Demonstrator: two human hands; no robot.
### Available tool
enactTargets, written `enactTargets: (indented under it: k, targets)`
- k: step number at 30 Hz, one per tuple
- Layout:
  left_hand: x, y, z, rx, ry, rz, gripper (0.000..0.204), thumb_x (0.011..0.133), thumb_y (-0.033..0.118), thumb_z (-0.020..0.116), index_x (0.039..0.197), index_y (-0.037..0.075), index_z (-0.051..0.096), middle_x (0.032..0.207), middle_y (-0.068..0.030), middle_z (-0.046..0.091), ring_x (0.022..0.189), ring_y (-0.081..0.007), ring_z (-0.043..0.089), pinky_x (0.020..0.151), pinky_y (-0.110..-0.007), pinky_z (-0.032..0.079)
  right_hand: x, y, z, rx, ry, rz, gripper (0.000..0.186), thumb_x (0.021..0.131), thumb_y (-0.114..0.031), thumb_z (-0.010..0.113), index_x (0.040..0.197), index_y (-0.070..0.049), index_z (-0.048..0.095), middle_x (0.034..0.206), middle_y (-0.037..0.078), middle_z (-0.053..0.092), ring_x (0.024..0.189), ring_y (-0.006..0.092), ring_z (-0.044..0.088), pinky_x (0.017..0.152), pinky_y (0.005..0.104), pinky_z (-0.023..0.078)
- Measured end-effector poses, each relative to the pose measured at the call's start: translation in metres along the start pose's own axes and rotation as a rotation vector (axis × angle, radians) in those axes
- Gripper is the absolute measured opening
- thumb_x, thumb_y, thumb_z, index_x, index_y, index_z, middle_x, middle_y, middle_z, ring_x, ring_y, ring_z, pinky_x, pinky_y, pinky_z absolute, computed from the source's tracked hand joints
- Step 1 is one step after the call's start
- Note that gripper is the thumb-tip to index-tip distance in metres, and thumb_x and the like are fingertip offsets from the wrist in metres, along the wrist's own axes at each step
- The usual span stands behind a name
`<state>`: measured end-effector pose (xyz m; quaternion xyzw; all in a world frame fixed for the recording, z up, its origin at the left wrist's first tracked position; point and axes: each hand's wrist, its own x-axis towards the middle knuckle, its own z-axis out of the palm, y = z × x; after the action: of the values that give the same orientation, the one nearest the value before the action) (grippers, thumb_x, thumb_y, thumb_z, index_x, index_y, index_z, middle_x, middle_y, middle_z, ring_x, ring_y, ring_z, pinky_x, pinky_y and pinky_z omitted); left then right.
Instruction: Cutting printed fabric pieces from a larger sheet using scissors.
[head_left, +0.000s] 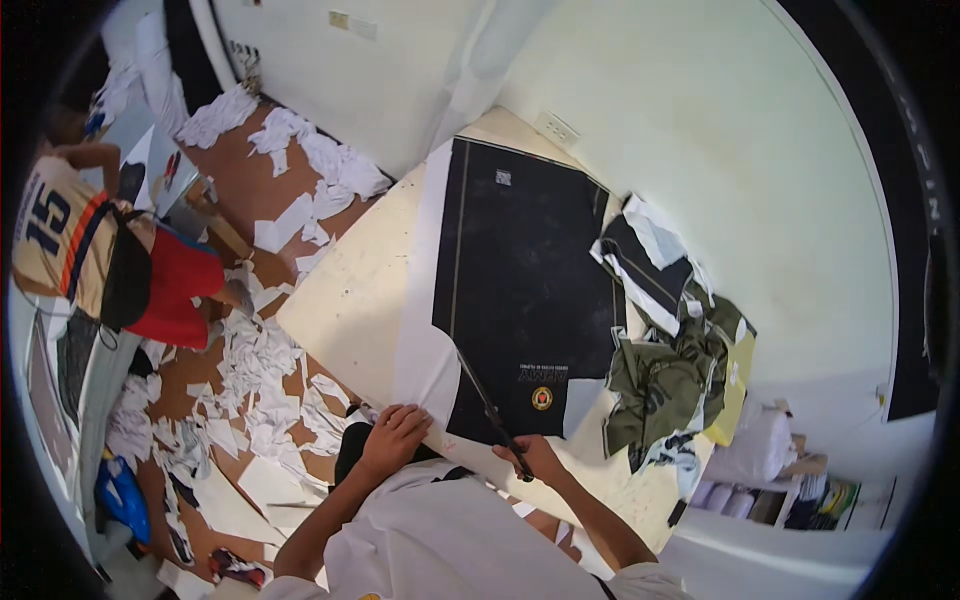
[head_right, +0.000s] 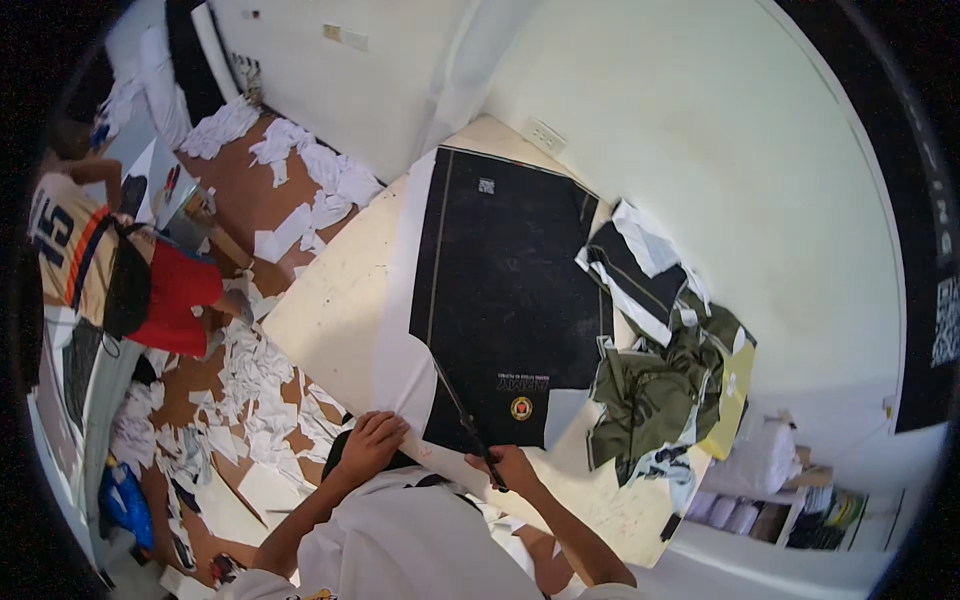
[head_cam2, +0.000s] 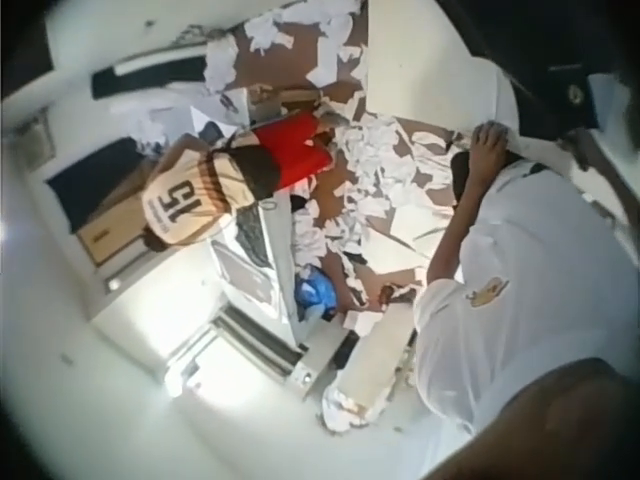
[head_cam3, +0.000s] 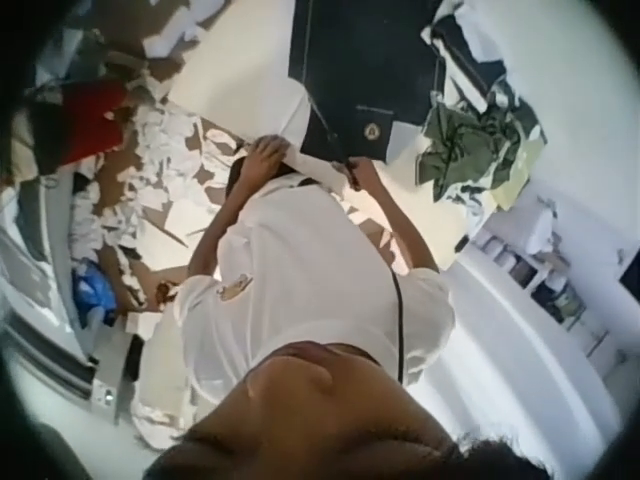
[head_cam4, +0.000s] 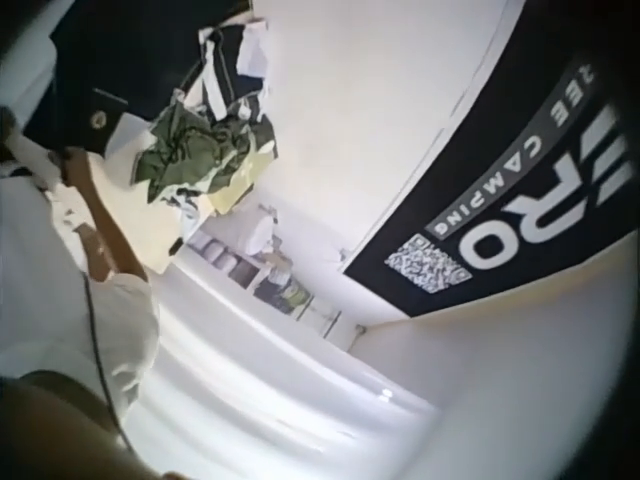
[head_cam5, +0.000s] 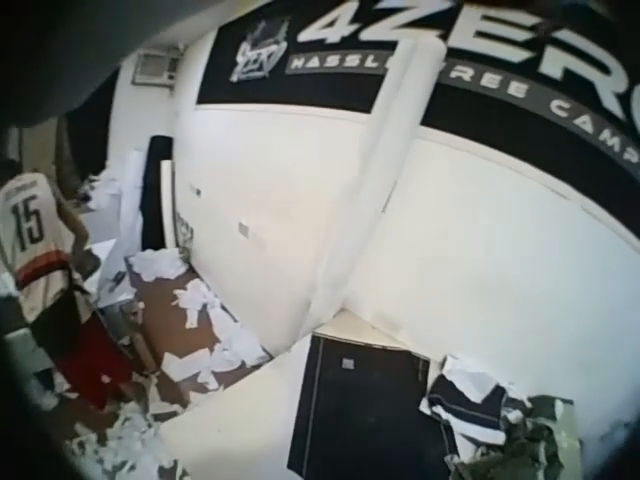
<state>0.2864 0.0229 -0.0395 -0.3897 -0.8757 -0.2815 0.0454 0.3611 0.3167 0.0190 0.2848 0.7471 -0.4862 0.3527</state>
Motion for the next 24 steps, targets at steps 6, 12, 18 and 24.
enactTargets:
  k: [6, 12, 18, 24]
  targets:
    - [0.0, 0.003, 0.0, 0.032, -0.028, -0.012, 0.031, 0.08, 0.013, 0.068, 0.111, 0.007, 0.068, 0.121, -0.0069, 0.061, 0.12, -0.0262, 0.056, 0.106, -0.045, 0.041, 0.025, -0.01, -0.034, -0.061, -0.095, 0.005, 0.04, 0.086, -0.036, 0.079, 0.067, -0.008, 0.058, 0.053, -0.003, 0.051, 0.043, 0.0077, 0.048, 0.042, 0.0252, 0.037]
    - [0.002, 0.006, -0.003, 0.077, -0.057, -0.023, 0.034, 0.08, 0.013, 0.066, 0.113, 0.008, 0.067, 0.121, -0.0066, 0.06, 0.12, -0.0246, 0.056, 0.106, -0.044, 0.042, 0.041, -0.016, -0.065, -0.14, -0.171, -0.081, 0.041, 0.085, -0.037, 0.08, 0.068, -0.007, 0.059, 0.053, -0.002, 0.051, 0.045, 0.0075, 0.05, 0.043, 0.0253, 0.037]
    - [0.006, 0.012, -0.007, 0.098, -0.088, -0.047, 0.037, 0.078, 0.012, 0.065, 0.114, 0.008, 0.066, 0.121, -0.006, 0.059, 0.12, -0.024, 0.055, 0.105, -0.043, 0.043, 0.064, -0.028, -0.084, -0.27, -0.232, -0.098, 0.054, 0.079, -0.052, 0.081, 0.063, -0.007, 0.056, 0.052, 0.001, 0.053, 0.045, 0.0094, 0.052, 0.045, 0.0273, 0.04]
    - [0.006, 0.016, -0.006, 0.114, -0.085, -0.076, 0.037, 0.081, 0.012, 0.06, 0.118, 0.008, 0.065, 0.123, -0.0067, 0.059, 0.121, -0.0238, 0.055, 0.106, -0.042, 0.041, 0.081, -0.038, -0.102, -0.302, -0.28, -0.14, 0.057, 0.078, -0.057, 0.08, 0.063, -0.007, 0.057, 0.053, 0.001, 0.054, 0.047, 0.0101, 0.053, 0.048, 0.0269, 0.042]
